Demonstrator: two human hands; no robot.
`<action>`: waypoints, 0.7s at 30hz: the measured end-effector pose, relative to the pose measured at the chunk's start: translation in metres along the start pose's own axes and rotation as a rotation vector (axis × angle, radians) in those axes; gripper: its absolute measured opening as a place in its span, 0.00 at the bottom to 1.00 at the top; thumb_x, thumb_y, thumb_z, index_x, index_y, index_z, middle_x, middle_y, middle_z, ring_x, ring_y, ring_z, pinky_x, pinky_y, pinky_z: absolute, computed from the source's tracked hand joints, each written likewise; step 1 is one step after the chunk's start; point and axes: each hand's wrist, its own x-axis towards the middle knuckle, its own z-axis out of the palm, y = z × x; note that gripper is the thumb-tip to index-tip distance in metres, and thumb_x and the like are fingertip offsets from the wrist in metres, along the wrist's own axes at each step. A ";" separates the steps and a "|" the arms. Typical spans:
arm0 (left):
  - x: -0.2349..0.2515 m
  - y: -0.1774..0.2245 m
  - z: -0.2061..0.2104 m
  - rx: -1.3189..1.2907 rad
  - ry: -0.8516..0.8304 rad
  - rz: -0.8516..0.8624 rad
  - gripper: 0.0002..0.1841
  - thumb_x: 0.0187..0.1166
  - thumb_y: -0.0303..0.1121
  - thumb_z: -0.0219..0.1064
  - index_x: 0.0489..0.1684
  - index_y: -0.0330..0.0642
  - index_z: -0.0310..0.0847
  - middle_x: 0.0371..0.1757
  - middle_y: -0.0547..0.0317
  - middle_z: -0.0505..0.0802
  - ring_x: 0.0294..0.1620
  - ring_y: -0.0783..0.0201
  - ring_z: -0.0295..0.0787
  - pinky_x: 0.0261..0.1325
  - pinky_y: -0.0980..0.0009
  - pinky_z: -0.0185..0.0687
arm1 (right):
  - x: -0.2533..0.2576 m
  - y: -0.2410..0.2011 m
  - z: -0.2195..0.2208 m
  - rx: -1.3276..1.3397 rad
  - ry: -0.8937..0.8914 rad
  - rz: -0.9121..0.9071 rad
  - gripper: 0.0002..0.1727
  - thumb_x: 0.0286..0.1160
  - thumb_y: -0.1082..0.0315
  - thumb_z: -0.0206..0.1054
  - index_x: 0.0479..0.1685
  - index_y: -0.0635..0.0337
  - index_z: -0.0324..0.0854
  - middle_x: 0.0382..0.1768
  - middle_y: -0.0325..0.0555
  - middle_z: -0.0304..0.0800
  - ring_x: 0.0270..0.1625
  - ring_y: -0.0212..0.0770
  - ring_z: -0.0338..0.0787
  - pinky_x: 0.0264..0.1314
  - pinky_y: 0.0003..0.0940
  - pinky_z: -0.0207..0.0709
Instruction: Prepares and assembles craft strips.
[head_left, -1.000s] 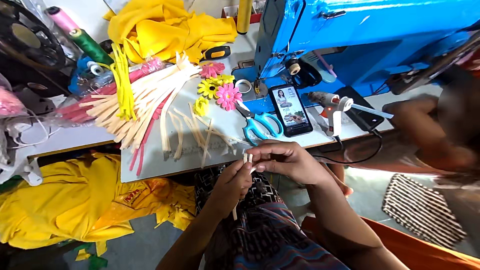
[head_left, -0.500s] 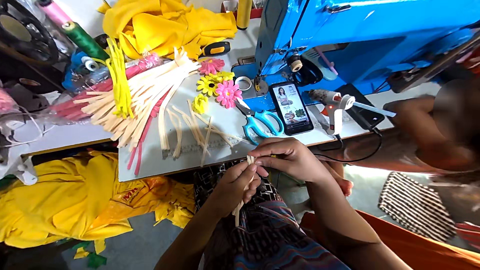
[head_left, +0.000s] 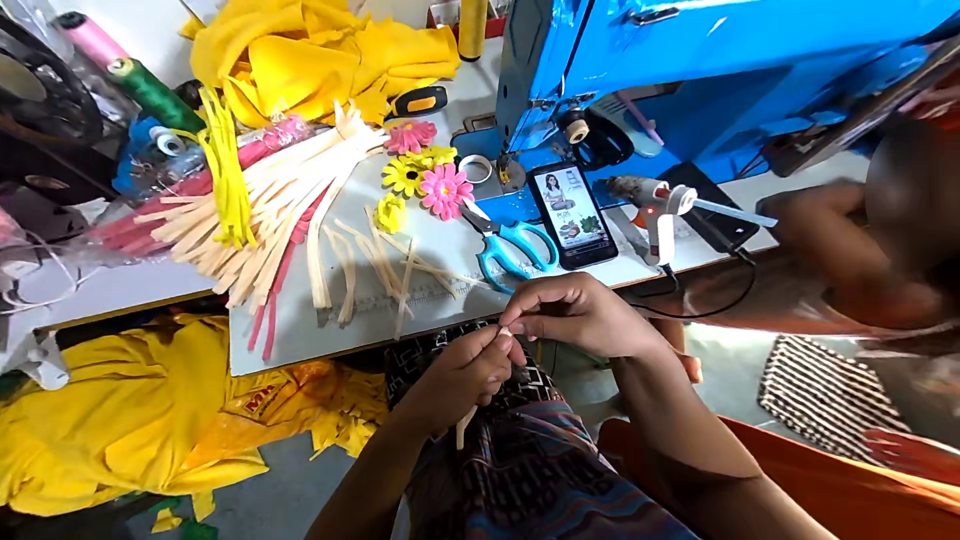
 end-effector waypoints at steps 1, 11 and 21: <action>-0.001 0.000 -0.001 -0.024 -0.009 -0.013 0.15 0.94 0.36 0.40 0.45 0.49 0.75 0.19 0.80 0.70 0.15 0.84 0.62 0.19 0.88 0.60 | -0.001 0.000 -0.001 -0.007 0.023 0.010 0.04 0.76 0.74 0.69 0.41 0.63 0.90 0.33 0.31 0.91 0.33 0.18 0.85 0.38 0.14 0.81; 0.005 -0.006 -0.020 -0.474 -0.059 -0.096 0.19 0.93 0.39 0.44 0.47 0.45 0.83 0.23 0.74 0.81 0.20 0.82 0.74 0.25 0.87 0.72 | 0.003 0.011 -0.023 0.055 0.231 0.041 0.07 0.75 0.75 0.69 0.45 0.57 0.90 0.31 0.32 0.92 0.29 0.24 0.88 0.32 0.19 0.84; 0.009 -0.004 -0.021 -0.384 0.024 -0.127 0.15 0.89 0.30 0.51 0.51 0.41 0.88 0.34 0.68 0.88 0.34 0.76 0.86 0.44 0.79 0.86 | 0.007 0.013 -0.025 0.082 0.218 0.002 0.07 0.75 0.76 0.68 0.45 0.58 0.90 0.31 0.34 0.93 0.29 0.25 0.88 0.32 0.19 0.85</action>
